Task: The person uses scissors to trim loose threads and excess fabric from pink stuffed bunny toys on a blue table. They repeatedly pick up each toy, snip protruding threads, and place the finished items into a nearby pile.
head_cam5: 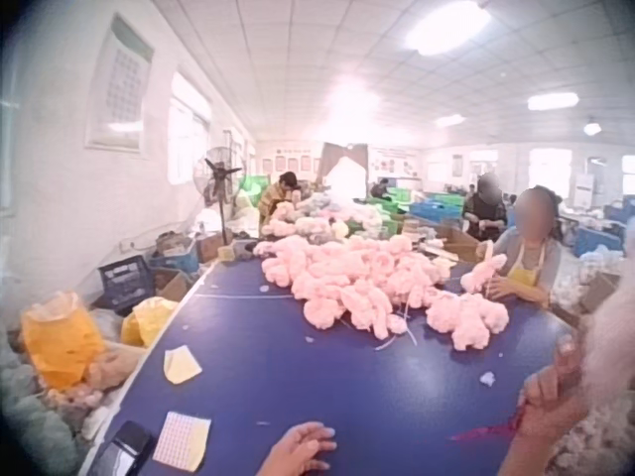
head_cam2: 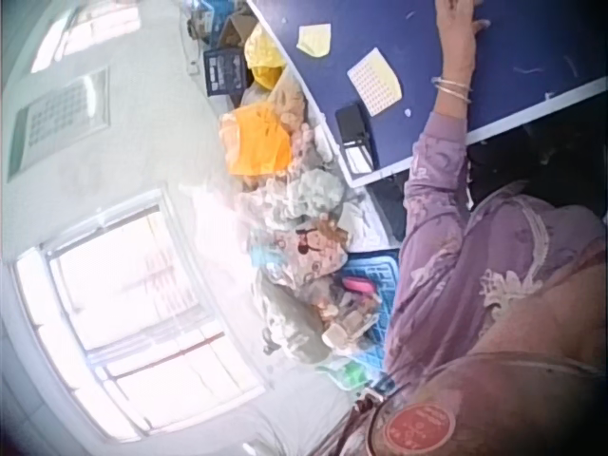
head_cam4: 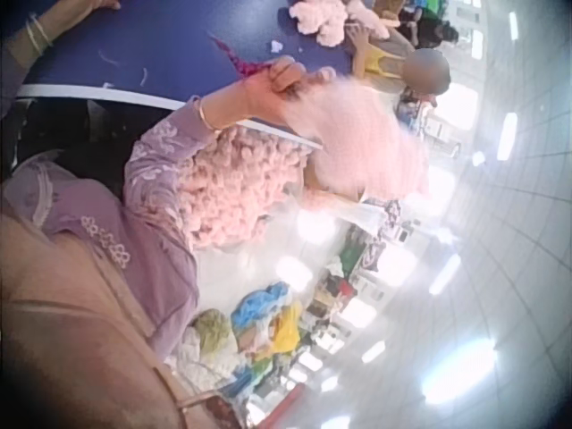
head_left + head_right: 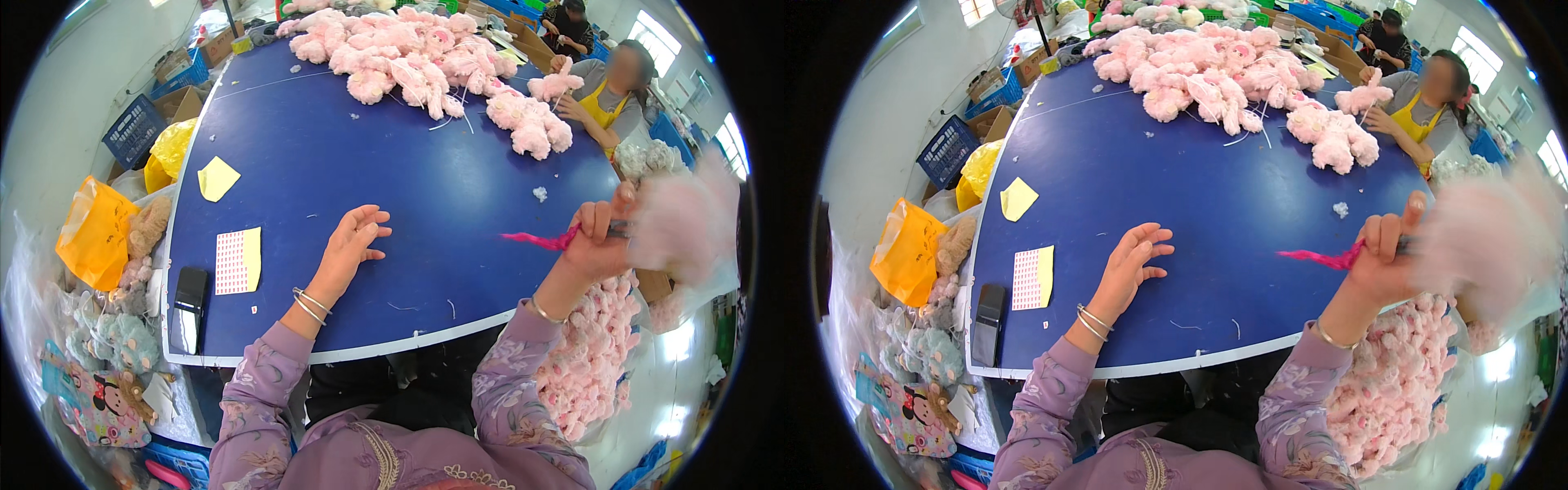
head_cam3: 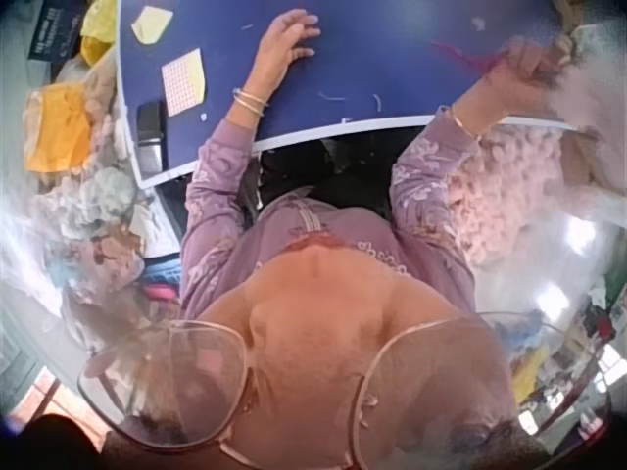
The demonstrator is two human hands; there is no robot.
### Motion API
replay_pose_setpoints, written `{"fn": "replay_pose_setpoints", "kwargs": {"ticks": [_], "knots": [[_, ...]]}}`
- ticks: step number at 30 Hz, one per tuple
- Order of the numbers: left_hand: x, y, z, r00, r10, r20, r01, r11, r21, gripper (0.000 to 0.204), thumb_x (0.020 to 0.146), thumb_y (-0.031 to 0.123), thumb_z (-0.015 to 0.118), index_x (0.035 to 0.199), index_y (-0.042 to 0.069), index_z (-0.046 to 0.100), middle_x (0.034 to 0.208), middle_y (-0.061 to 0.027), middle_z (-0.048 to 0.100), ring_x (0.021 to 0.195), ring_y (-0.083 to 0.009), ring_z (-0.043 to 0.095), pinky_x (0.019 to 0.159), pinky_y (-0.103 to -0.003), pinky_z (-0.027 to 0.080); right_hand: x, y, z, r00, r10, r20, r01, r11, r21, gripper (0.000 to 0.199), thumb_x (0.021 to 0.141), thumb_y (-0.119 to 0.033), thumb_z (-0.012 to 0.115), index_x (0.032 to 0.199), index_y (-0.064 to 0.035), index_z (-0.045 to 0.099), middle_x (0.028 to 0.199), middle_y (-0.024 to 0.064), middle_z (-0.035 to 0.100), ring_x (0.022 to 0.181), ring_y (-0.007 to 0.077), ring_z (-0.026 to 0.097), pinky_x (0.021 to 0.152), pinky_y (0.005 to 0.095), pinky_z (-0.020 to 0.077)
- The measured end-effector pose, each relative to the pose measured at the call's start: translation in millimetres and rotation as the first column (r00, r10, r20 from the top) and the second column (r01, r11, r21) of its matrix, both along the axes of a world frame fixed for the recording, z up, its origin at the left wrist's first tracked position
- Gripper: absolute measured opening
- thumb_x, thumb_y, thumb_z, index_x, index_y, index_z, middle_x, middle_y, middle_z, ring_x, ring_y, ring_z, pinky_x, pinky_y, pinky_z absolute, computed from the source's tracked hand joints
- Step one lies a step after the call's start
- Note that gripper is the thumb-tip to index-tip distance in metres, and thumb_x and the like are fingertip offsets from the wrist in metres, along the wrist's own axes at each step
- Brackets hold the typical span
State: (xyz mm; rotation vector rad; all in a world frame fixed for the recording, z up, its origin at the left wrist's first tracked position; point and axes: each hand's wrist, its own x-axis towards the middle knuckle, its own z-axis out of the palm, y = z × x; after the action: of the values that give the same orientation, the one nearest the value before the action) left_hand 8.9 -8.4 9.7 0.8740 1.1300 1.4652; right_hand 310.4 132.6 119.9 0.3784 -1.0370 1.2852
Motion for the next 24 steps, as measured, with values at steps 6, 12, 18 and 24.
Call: {"fn": "replay_pose_setpoints", "kwargs": {"ticks": [6,12,18,24], "knots": [[6,25,-13,0.988,-0.136,-0.079,0.133,0.99,-0.041,0.035,0.098,0.021,0.049,0.13,0.007,0.045,0.124,-0.0074,0.056,0.108,-0.0158,0.056,0.079,-0.028,0.05,-66,83,-84,0.501,-0.039,0.865,0.563,0.774,-0.291,0.029,0.091,-0.031,0.061,0.092,-0.0029,0.066,0.068,0.0001,0.056,0.048,0.0041,0.038,0.043,0.0204,0.0272],[-49,103,1,0.941,0.045,-0.335,-0.037,0.999,0.03,0.032,0.098,0.024,0.048,0.127,0.01,0.048,0.118,-0.0028,0.057,0.106,-0.0125,0.055,0.077,-0.028,0.051,-108,90,-146,0.333,-0.124,0.935,0.388,0.922,-0.016,0.024,0.096,-0.02,0.053,0.084,0.0,0.059,0.064,-0.0013,0.051,0.06,0.0053,0.045,0.056,0.0235,0.038],[-184,282,42,0.513,0.398,-0.76,-0.173,0.916,0.362,0.048,0.093,0.035,0.058,0.126,0.001,0.051,0.114,-0.0109,0.059,0.102,-0.0208,0.056,0.093,-0.033,0.043,-104,90,-136,0.258,-0.141,0.956,0.291,0.955,0.062,0.025,0.096,-0.02,0.053,0.084,0.0008,0.058,0.06,0.0017,0.05,0.057,0.0074,0.045,0.054,0.027,0.0388],[-301,441,57,0.276,0.56,-0.781,-0.323,0.819,0.474,0.077,0.083,0.058,0.059,0.137,0.004,0.046,0.125,-0.0227,0.057,0.117,-0.0326,0.055,0.099,-0.038,0.041,-101,92,-125,0.23,-0.091,0.969,0.201,0.979,0.044,0.013,0.092,-0.011,0.055,0.088,0.0004,0.059,0.065,0.0073,0.057,0.058,0.0137,0.054,0.057,0.0292,0.0445]]}}
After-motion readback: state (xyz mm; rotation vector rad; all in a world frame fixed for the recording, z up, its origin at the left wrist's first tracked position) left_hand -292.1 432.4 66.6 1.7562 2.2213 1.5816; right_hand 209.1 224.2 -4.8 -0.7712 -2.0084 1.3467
